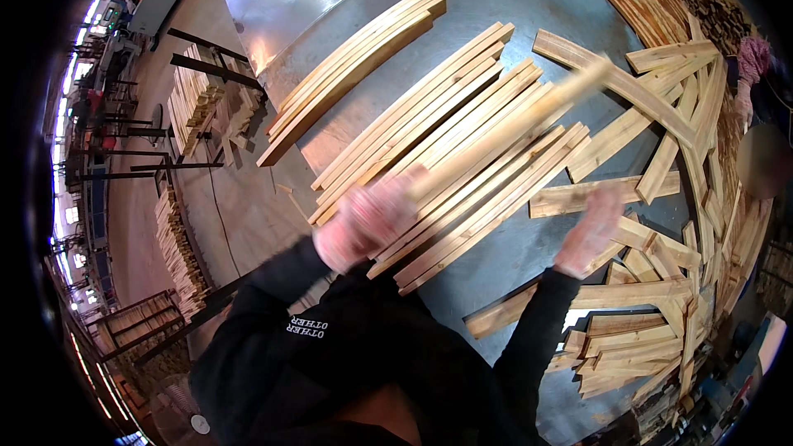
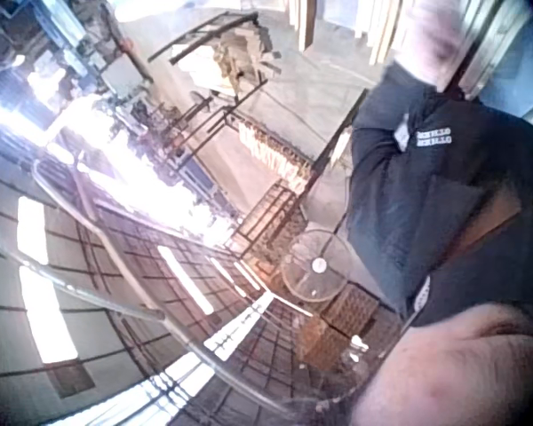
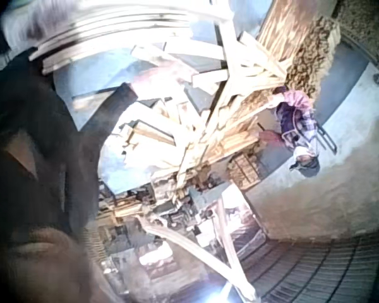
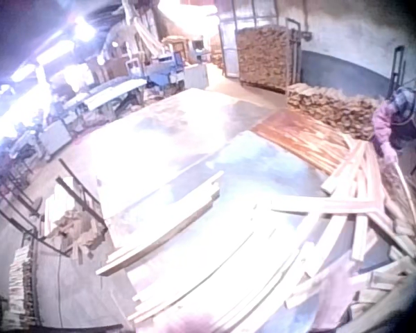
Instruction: The person repeatedly picks up wooden planks from a pile on a metal table and stacks them into a neat pile. The person wears pink gloves and handles the planks one by one or in small groups, aligning them as they stack.
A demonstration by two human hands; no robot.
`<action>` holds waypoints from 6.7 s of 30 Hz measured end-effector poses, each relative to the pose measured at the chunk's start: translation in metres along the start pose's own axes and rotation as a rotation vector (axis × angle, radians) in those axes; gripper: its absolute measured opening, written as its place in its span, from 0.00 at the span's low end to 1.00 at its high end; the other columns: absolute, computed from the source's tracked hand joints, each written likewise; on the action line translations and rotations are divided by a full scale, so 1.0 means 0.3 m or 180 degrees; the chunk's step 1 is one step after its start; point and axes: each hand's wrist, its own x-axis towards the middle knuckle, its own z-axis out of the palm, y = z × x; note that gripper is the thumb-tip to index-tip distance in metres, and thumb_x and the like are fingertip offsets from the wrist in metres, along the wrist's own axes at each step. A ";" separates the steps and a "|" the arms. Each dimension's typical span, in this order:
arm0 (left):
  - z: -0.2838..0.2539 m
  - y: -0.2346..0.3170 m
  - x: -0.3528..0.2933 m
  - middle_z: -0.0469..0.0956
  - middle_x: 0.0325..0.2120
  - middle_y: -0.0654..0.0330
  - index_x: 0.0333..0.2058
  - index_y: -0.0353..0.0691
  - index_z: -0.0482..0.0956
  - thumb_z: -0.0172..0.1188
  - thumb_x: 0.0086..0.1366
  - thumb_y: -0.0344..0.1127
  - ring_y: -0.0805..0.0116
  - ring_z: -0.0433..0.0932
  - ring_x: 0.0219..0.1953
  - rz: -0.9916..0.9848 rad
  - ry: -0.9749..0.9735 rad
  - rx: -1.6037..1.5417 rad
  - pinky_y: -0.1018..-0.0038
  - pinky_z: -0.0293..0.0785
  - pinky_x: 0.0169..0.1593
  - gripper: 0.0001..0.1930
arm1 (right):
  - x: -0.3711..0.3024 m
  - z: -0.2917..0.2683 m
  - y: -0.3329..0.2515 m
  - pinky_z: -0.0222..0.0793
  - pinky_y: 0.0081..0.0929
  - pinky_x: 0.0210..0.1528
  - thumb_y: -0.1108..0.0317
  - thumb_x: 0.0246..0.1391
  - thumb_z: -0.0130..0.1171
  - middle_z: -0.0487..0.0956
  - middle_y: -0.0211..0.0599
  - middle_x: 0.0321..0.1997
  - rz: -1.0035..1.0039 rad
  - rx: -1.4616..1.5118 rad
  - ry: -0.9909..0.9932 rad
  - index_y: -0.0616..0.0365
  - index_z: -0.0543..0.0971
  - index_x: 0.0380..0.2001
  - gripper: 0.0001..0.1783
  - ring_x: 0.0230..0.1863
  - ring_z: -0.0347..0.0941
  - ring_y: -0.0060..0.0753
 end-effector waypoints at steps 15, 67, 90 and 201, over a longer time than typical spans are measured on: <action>0.137 -0.488 0.378 0.71 0.59 0.40 0.64 0.33 0.64 0.65 0.60 0.51 0.42 0.74 0.58 -0.0322 0.0224 -0.0080 0.57 0.72 0.59 0.39 | -0.151 0.214 0.098 0.70 0.51 0.55 0.37 0.64 0.48 0.79 0.58 0.49 0.0986 -0.3286 -0.0844 0.60 0.78 0.53 0.35 0.54 0.74 0.61; -0.115 -0.648 0.183 0.57 0.67 0.33 0.70 0.30 0.52 0.67 0.48 0.71 0.36 0.58 0.69 -0.1024 -0.0013 0.1948 0.48 0.56 0.69 0.63 | -0.583 0.145 0.077 0.73 0.48 0.53 0.34 0.47 0.67 0.75 0.53 0.54 0.1290 -0.2537 -0.1483 0.59 0.73 0.58 0.46 0.55 0.74 0.59; 0.230 -0.455 -0.006 0.54 0.68 0.35 0.72 0.31 0.44 0.64 0.64 0.45 0.42 0.61 0.69 -0.1286 -0.0642 -0.2222 0.59 0.62 0.68 0.48 | 0.512 1.082 0.086 0.52 0.44 0.72 0.36 0.66 0.36 0.82 0.57 0.51 -0.1102 -0.4371 -0.1564 0.65 0.54 0.72 0.46 0.60 0.74 0.54; -0.085 -0.704 0.170 0.55 0.67 0.38 0.69 0.35 0.53 0.71 0.47 0.62 0.37 0.55 0.69 -0.1574 -0.0547 0.1514 0.47 0.51 0.70 0.58 | -0.495 0.681 -0.236 0.61 0.32 0.69 0.56 0.59 0.64 0.61 0.54 0.74 0.1485 -0.0740 -0.2013 0.63 0.51 0.74 0.48 0.71 0.62 0.45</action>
